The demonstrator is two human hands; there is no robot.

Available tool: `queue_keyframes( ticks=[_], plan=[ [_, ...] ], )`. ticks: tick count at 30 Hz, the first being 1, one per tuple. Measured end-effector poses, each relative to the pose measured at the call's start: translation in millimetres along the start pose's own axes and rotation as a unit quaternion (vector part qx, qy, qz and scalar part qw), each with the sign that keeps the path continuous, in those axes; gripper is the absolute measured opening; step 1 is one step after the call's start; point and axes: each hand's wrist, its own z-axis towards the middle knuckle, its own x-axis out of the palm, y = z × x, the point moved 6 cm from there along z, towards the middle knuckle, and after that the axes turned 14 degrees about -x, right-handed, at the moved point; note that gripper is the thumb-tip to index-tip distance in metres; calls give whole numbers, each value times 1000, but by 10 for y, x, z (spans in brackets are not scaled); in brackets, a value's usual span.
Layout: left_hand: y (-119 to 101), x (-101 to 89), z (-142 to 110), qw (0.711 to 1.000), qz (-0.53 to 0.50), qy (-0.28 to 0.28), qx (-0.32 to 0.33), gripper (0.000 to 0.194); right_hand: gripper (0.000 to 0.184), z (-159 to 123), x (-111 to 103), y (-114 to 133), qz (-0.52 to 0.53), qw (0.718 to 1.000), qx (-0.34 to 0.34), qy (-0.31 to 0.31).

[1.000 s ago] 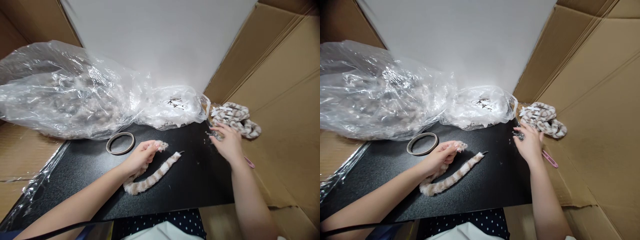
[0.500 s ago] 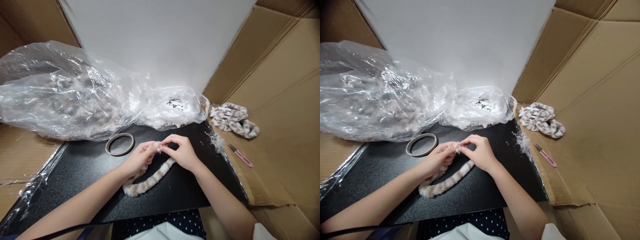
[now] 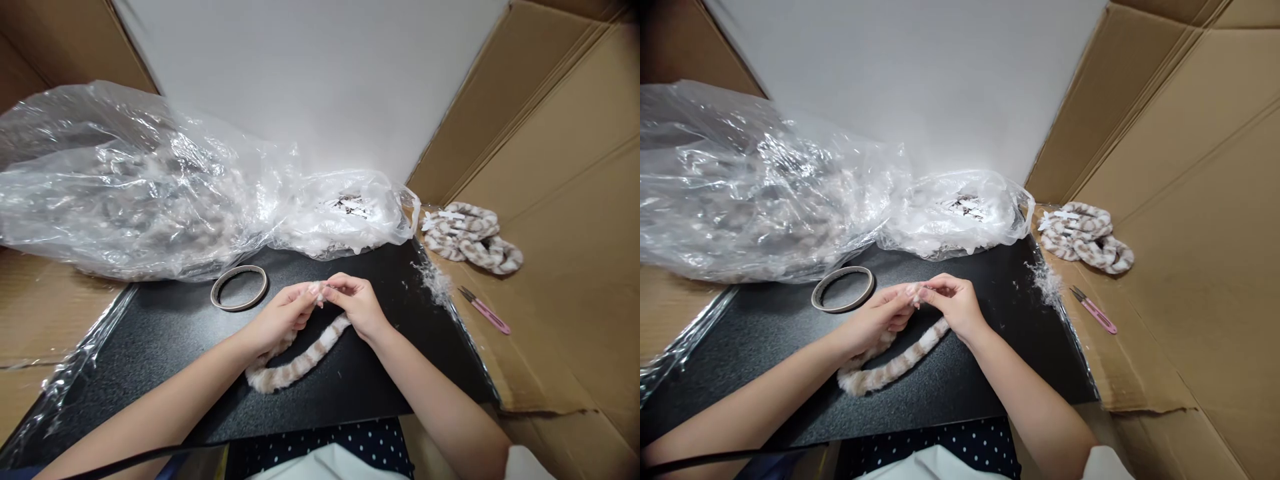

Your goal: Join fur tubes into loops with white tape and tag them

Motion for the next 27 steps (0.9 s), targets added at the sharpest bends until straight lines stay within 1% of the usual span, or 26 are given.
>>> queue_keyframes(
  ticks=[3,6,9,11,14,17,19,21,23,24,25,27],
  plan=[
    [-4,24,-8,999,46,3,-2,41,17,12,-62,9,25,999,6,-44],
    [5,19,-15,996,85,7,-13,45,19,30,-123,24,41,997,22,-62],
    [3,20,-28,993,116,27,-24,48,20,45,-187,52,42,996,28,-77],
    [-33,9,-42,991,135,19,-14,46,20,48,-191,56,34,997,33,-65],
    [-106,-1,-56,987,158,-6,23,37,20,33,-141,34,18,999,39,-30],
    [-108,10,-41,988,148,-1,33,35,24,20,-93,6,3,999,39,-6],
    [-91,1,-26,991,128,-1,36,37,28,21,-104,-12,2,999,46,-13],
    [-73,-12,-15,992,118,-3,34,39,32,33,-153,-12,-3,998,46,-38],
    [-62,-21,-13,992,124,-5,30,40,32,46,-200,10,-20,998,32,-55],
    [-61,-22,-15,991,133,-6,29,41,32,49,-207,25,-30,998,23,-53],
    [-64,-23,-19,989,142,-7,29,40,32,50,-199,42,-42,998,12,-41],
    [-75,-19,-30,987,156,-8,31,39,30,45,-141,84,-72,997,-19,7]
  ],
)
